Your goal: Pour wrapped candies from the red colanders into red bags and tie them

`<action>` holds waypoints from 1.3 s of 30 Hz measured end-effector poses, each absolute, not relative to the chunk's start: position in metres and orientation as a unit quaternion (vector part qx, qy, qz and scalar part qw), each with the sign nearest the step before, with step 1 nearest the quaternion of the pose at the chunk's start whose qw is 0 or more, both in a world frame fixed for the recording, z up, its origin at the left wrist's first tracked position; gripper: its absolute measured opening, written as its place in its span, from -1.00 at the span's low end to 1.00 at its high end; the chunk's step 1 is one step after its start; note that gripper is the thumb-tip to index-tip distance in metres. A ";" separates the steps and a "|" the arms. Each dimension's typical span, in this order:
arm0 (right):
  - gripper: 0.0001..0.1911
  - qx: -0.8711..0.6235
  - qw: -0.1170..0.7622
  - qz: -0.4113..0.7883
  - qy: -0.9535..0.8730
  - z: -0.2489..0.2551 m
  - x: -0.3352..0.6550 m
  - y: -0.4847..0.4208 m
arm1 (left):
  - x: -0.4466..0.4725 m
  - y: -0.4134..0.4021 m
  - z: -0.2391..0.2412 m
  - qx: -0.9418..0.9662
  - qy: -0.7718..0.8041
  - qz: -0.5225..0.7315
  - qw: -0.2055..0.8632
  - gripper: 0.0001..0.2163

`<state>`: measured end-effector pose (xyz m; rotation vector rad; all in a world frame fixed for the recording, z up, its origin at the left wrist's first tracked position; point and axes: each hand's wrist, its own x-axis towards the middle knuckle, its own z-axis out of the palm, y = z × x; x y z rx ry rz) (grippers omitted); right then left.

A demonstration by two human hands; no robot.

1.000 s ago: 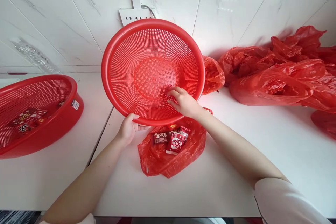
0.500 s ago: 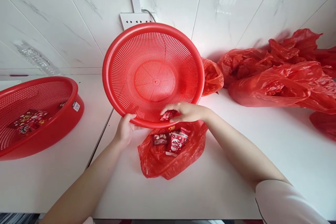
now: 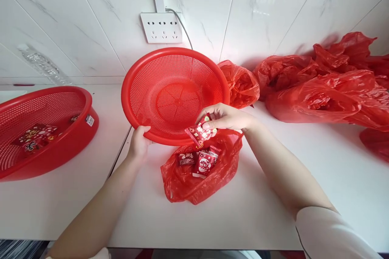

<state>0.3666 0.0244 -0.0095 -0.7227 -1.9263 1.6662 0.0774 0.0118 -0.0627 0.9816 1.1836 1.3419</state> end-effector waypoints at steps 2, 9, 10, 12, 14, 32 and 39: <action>-0.71 -0.265 0.196 0.582 -0.743 0.001 0.373 0.020 | 0.077 0.013 -0.060 0.403 0.496 0.548 0.540 -0.78; -0.70 -0.380 0.230 0.406 -0.799 0.021 0.386 0.004 | 0.071 0.018 -0.057 0.393 0.491 0.543 0.557 -0.71; -0.67 -0.400 0.243 0.382 -0.797 0.021 0.386 0.004 | 0.070 0.018 -0.056 0.394 0.490 0.542 0.558 -0.71; -0.53 -0.437 0.247 0.354 -0.789 0.018 0.383 0.004 | 0.070 0.018 -0.055 0.393 0.492 0.539 0.559 -0.71; -0.44 -0.461 0.234 0.326 -0.792 0.011 0.380 0.007 | 0.070 0.018 -0.055 0.390 0.499 0.533 0.561 -0.72; -0.60 -0.465 0.442 0.390 -0.661 -0.047 0.356 0.048 | -0.035 0.022 -0.021 0.572 0.651 0.491 -0.089 -0.67; -0.53 -0.357 0.544 0.510 -0.563 -0.014 0.353 0.026 | -0.037 0.026 -0.032 0.581 0.651 0.484 -0.066 -0.77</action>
